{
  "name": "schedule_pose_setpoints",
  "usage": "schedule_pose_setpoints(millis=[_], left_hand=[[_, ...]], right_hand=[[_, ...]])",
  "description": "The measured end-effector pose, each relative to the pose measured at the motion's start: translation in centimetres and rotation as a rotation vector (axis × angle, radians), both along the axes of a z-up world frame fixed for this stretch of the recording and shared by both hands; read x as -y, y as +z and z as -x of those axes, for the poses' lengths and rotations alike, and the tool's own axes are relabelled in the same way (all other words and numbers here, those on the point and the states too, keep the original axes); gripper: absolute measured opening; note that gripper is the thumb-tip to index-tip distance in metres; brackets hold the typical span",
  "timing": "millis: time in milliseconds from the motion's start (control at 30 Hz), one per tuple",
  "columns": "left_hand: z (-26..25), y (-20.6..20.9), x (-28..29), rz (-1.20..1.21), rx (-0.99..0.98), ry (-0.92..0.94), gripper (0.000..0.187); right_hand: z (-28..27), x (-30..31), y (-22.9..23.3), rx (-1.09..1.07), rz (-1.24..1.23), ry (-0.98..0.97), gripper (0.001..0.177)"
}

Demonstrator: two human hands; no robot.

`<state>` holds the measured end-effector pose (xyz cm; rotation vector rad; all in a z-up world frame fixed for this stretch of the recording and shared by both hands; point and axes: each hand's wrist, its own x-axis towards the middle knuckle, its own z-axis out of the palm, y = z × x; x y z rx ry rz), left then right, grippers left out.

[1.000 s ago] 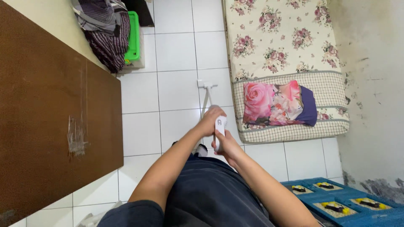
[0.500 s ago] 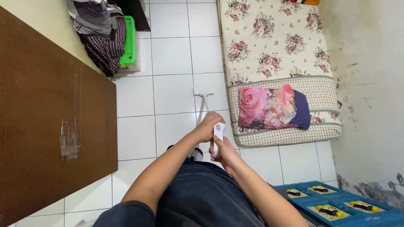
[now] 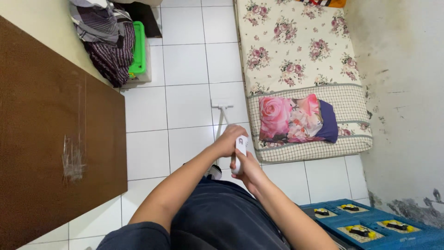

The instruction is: The person uses a handheld stick vacuum to clean a tiled floor in a cluttered room. They move the vacuum back and forth across the floor, navigating around furniture and items on the floor.

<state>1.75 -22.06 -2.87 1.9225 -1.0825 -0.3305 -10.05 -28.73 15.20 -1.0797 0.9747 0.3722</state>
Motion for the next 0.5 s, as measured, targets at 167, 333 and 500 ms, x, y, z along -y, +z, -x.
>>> schedule_pose_setpoints(millis=[167, 333, 500], left_hand=[[2.0, 0.1, 0.0, -0.020, -0.027, -0.015, 0.039], [-0.5, -5.2, 0.8, 0.036, -0.061, 0.042, 0.042], [-3.1, -8.0, 0.3, -0.021, -0.178, 0.112, 0.054]], right_hand=[[1.5, -0.2, 0.9, -0.017, 0.002, 0.010, 0.048], [0.0, 0.6, -4.9, 0.024, 0.018, 0.023, 0.050], [-2.5, 0.4, -8.4, 0.062, 0.060, 0.082, 0.051]])
